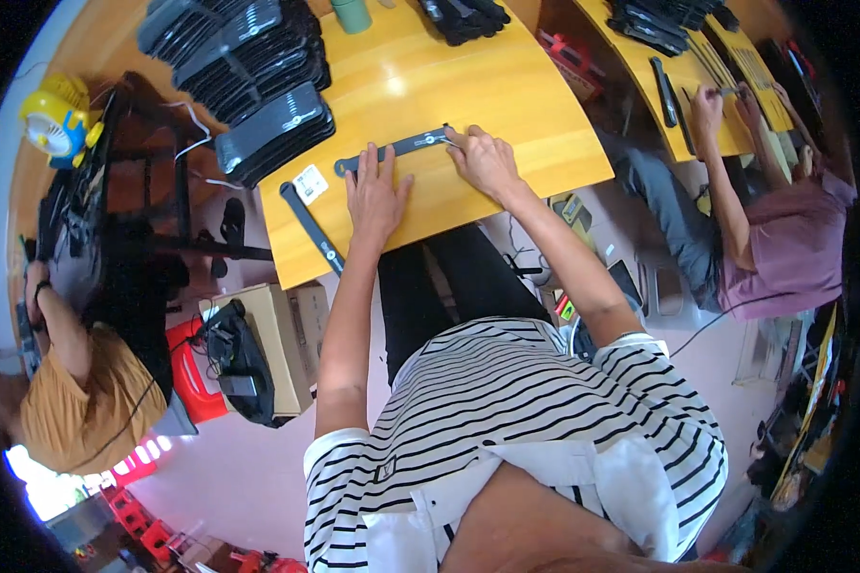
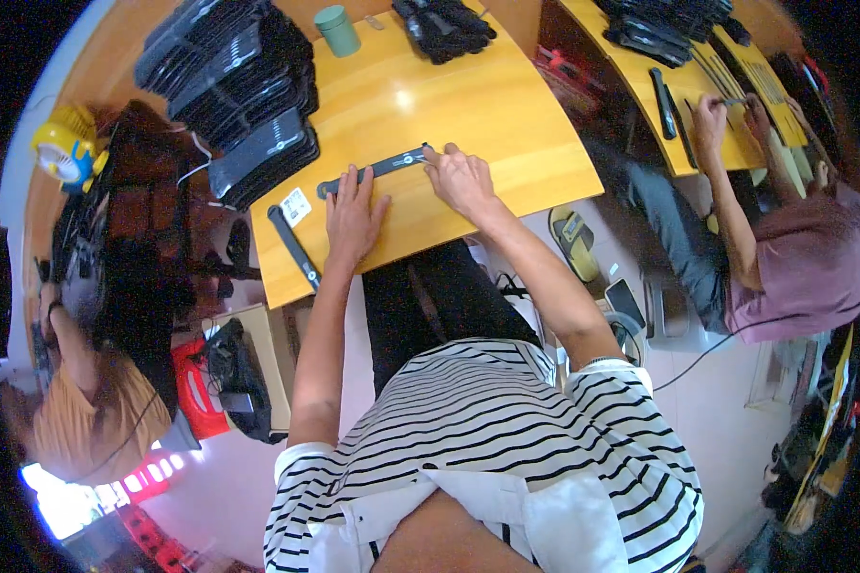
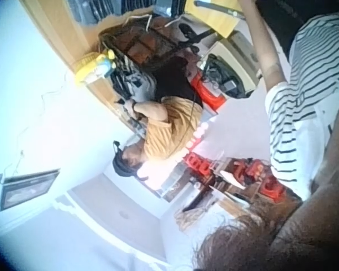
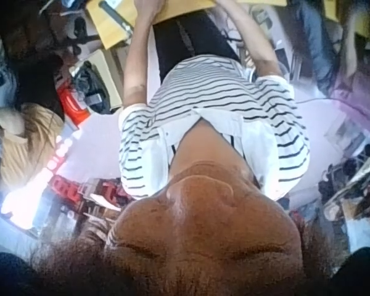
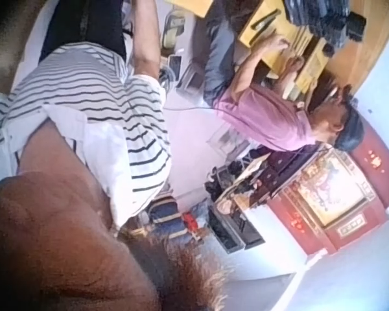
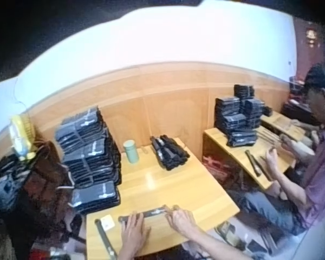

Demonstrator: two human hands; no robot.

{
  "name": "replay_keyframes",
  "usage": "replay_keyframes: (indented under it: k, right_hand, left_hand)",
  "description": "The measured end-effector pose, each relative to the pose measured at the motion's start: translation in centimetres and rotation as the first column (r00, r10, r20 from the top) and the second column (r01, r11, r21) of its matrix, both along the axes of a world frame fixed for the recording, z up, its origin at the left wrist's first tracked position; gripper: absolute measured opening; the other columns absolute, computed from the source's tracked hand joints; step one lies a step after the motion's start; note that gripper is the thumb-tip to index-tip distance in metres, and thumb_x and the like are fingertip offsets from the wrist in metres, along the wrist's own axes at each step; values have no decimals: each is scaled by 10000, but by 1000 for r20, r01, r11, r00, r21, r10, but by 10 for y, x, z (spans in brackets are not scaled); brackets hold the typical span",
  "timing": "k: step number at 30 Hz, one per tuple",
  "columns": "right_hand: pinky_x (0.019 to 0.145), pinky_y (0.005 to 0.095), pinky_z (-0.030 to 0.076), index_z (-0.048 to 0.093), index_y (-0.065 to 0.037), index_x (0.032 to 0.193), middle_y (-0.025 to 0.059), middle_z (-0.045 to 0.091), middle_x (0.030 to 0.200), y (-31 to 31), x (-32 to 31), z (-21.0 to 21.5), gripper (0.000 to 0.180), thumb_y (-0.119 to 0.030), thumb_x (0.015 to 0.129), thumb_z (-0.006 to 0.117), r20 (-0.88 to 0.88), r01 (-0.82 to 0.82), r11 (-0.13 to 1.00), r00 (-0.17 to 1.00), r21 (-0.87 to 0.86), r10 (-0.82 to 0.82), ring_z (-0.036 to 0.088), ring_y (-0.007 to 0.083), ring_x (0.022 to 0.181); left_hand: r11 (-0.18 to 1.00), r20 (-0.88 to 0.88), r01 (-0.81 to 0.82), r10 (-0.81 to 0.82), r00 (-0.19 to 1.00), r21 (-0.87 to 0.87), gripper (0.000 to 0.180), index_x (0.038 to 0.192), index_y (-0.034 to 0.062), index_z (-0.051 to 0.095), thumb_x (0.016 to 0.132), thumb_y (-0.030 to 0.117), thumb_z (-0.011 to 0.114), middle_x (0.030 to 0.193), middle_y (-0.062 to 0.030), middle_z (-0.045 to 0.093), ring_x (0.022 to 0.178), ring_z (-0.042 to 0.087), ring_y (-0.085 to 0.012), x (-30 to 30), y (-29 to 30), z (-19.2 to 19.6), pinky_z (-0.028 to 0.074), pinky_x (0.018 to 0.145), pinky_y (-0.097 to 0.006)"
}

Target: Assembling or inspecting leather straps with hardware using a small tool at a workshop desk.

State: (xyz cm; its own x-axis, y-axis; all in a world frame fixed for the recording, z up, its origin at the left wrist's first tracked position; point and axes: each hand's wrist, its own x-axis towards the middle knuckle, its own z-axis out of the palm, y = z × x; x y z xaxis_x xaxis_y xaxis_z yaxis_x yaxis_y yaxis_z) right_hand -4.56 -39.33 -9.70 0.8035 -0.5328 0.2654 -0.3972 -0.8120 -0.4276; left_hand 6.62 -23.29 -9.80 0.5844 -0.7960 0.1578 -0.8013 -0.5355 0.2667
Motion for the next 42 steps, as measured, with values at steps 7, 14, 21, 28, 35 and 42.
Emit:
replay_keyframes:
  k: [7,14,21,28,35,42]
  right_hand:
    - [643,426,476,619,-56,1017,190,573,804,9,-30,17,274,-204,790,576,164,-19,988,986,154,-7,587,349,720]
    - [645,378,455,623,-26,996,173,572,775,57,-72,19,237,-138,792,577,173,-91,930,984,356,30,574,326,708]
    - [587,268,431,580,11,972,88,565,703,120,-73,29,210,-91,790,603,381,-332,742,918,582,112,546,161,648]
    - [470,231,387,506,-18,917,35,529,653,151,-53,53,218,-79,754,636,403,-411,352,910,841,98,486,87,543]
    - [352,161,244,541,-41,1015,-7,456,610,130,-58,83,172,-97,853,524,371,-367,-92,928,926,30,382,30,421]
    - [477,217,358,492,-50,1218,6,437,595,133,-68,78,340,-141,895,438,452,-495,438,868,750,207,430,91,477]
  left_hand:
    - [932,36,-346,352,935,-112,519,1148,-14,466,787,337,593,1259,-269,392,1167,389,-379,5,69,34,346,924,-464]
    - [742,-173,-669,666,726,52,461,984,-36,502,692,265,692,863,-235,601,754,579,-417,-12,123,31,461,688,-489]
    - [571,-929,-786,105,355,-236,154,811,32,513,712,87,618,670,-8,516,559,453,-76,-27,122,12,355,491,-227]
    - [469,-911,-782,-248,329,-410,133,875,42,475,814,113,568,707,-21,535,608,527,-86,-83,79,51,425,531,-222]
    - [539,-837,-757,-547,19,-370,196,1022,15,516,892,160,501,840,-79,616,713,606,-126,-82,96,62,512,638,-245]
    - [398,-813,-810,-562,156,-430,167,998,9,523,870,116,533,928,-151,619,836,631,-210,-76,106,76,540,742,-321]
